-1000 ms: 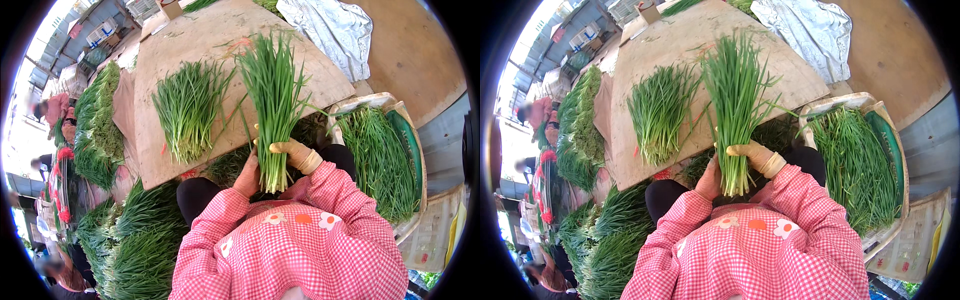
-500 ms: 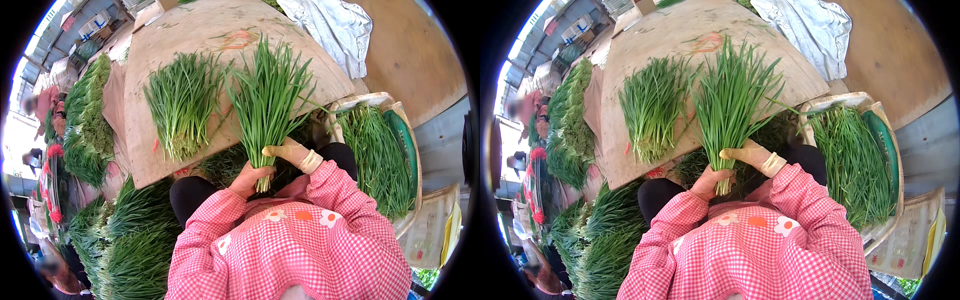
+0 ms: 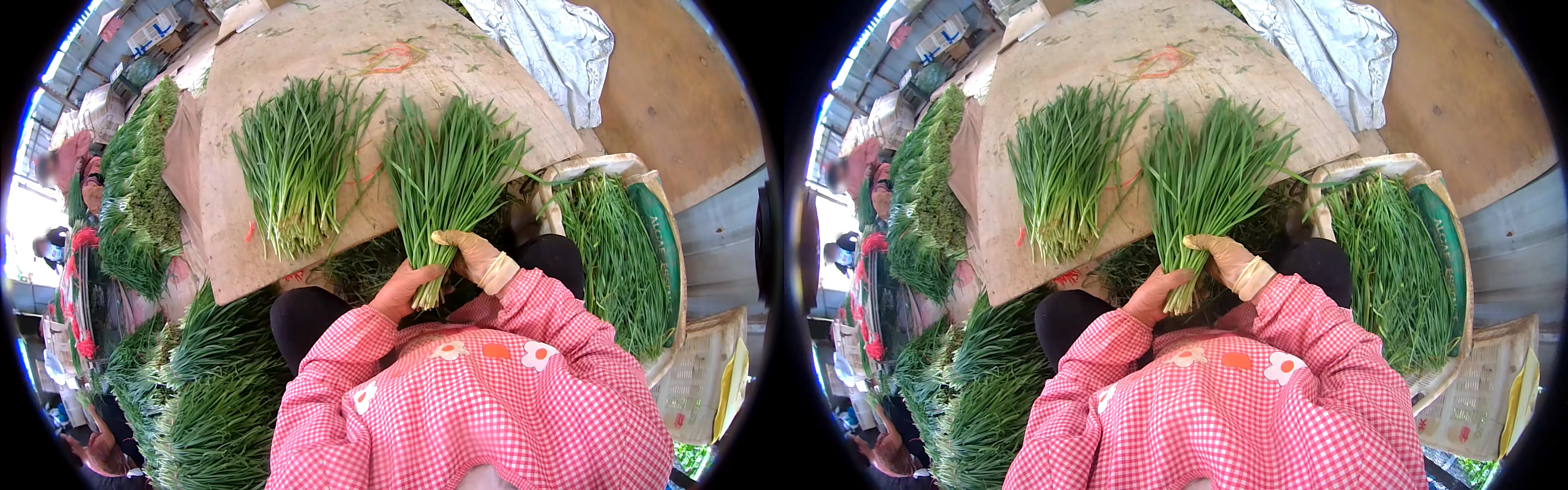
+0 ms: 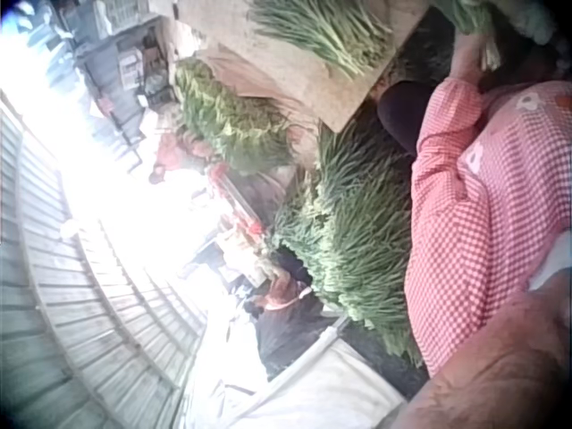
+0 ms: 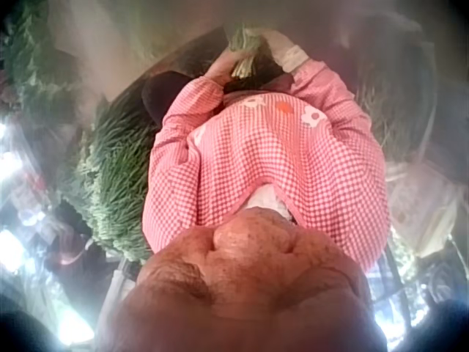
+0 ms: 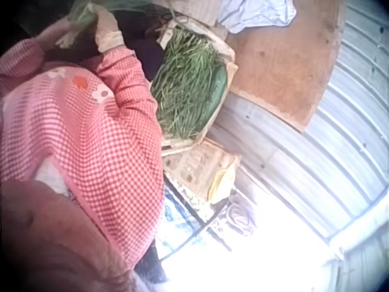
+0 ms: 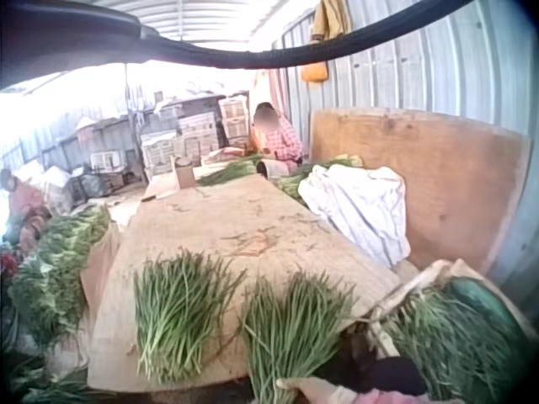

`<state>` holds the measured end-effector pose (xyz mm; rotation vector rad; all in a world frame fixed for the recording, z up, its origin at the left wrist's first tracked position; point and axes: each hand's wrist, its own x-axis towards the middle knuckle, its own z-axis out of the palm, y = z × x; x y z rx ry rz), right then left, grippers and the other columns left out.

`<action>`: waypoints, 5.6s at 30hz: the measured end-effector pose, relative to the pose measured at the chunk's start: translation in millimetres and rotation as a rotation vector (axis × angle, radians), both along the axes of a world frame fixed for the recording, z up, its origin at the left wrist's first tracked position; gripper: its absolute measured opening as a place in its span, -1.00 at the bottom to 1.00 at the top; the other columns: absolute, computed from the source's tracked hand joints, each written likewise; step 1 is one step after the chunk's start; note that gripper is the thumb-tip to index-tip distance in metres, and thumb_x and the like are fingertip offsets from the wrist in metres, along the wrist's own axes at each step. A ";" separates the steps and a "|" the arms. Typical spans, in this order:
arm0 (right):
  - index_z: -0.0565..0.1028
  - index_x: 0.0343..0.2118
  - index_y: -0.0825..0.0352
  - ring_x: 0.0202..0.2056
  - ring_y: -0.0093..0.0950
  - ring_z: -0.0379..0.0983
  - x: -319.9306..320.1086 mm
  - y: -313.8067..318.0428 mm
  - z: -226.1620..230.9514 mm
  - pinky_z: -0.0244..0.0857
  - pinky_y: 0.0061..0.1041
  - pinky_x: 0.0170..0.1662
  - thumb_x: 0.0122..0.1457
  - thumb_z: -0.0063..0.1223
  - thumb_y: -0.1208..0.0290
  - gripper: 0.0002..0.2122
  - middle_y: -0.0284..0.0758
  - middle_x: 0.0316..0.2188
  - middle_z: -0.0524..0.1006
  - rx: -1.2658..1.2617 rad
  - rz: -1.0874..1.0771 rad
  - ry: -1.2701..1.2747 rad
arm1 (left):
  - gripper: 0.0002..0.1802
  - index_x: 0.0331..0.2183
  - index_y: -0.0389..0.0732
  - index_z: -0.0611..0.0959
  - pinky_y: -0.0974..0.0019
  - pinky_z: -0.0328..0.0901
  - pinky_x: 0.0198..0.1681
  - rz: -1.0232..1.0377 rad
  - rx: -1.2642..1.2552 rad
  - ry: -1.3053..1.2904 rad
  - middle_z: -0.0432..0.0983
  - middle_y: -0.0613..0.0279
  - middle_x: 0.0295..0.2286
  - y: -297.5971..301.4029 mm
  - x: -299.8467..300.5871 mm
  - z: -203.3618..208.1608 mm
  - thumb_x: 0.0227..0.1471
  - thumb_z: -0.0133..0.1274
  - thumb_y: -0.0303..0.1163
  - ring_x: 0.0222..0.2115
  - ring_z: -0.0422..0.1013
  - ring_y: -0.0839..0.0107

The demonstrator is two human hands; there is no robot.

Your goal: The person sorts green onions by hand, removes debris and yellowed leaves, and bundles them together using a rubber band.

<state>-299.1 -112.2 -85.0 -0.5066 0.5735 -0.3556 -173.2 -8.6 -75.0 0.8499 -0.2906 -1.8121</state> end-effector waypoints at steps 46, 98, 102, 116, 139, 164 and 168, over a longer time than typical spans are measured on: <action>0.16 0.08 0.40 -0.53 -0.76 0.24 -3.2 -29.2 109.5 0.18 -0.76 -0.43 0.06 0.09 0.52 -0.48 -0.51 -0.57 0.36 -1.020 -0.088 0.147 | -0.33 -0.01 -0.29 0.26 0.33 0.26 -0.13 -0.034 -0.227 -1.180 0.46 0.11 -0.24 -14.3 -0.2 -15.5 -0.23 0.11 -0.55 -0.21 0.38 0.31; 0.36 -0.54 0.32 -0.55 -0.69 0.20 -6.3 -42.2 106.7 0.14 -0.63 -0.46 0.06 -0.01 0.47 -0.90 -0.49 -0.65 0.32 -1.285 -0.097 0.391 | -0.55 -0.15 -0.22 0.51 0.44 0.27 -0.15 -0.137 -0.252 -0.496 0.47 0.38 -0.25 -5.5 0.6 1.4 -0.19 0.09 -0.64 -0.27 0.35 0.57; 0.37 -0.54 0.32 -0.58 -0.56 0.29 -11.3 -47.6 96.8 0.19 -0.57 -0.48 0.02 -0.02 0.49 -0.93 -0.40 -0.64 0.37 -1.431 -0.177 0.533 | -0.56 -0.16 -0.22 0.51 0.43 0.27 -0.17 -0.086 -0.217 -0.473 0.47 0.38 -0.28 -7.3 -2.6 6.6 -0.20 0.09 -0.64 -0.30 0.36 0.55; 0.35 -0.11 0.38 -0.18 -0.21 0.35 -92.6 -30.2 115.1 0.22 -0.37 -0.06 -0.02 0.02 0.42 -0.63 -0.12 -0.24 0.42 -1.991 0.087 1.033 | -0.74 -0.32 -0.21 0.50 0.42 0.30 -0.44 0.029 -0.036 -0.184 0.42 0.32 -0.52 -11.8 6.3 15.1 -0.17 0.11 -0.57 -0.53 0.38 0.48; 0.42 -0.17 0.39 -0.45 -0.55 0.45 -27.0 -2.3 29.0 0.36 -0.59 -0.32 -0.04 0.15 0.45 -0.68 -0.37 -0.46 0.49 -0.243 -0.297 -0.002 | -0.07 0.12 -0.28 0.06 0.24 0.35 -0.29 0.002 -0.614 -1.347 0.44 -0.10 -0.29 6.7 -29.5 42.6 -0.23 0.19 -0.30 -0.36 0.46 0.15; 0.17 0.03 0.31 -0.21 -0.13 0.40 -6.0 38.5 52.1 0.30 -0.32 -0.19 -0.15 0.17 0.30 -0.36 -0.07 -0.21 0.42 -1.514 -0.092 0.670 | -0.62 -0.27 -0.22 0.45 0.38 0.30 -0.31 0.604 -0.220 -0.379 0.42 0.30 -0.42 -58.4 -10.7 58.5 -0.23 0.15 -0.59 -0.41 0.38 0.44; 0.30 -0.12 0.30 -0.28 -0.15 0.43 -35.0 47.6 37.4 0.32 -0.31 -0.23 -0.06 0.10 0.29 -0.57 -0.10 -0.34 0.47 -1.288 0.204 0.573 | -0.65 -0.26 -0.24 0.40 0.29 0.38 -0.50 0.531 -0.208 -0.255 0.38 0.22 -0.49 -53.2 23.4 68.7 -0.18 0.06 -0.60 -0.47 0.41 0.34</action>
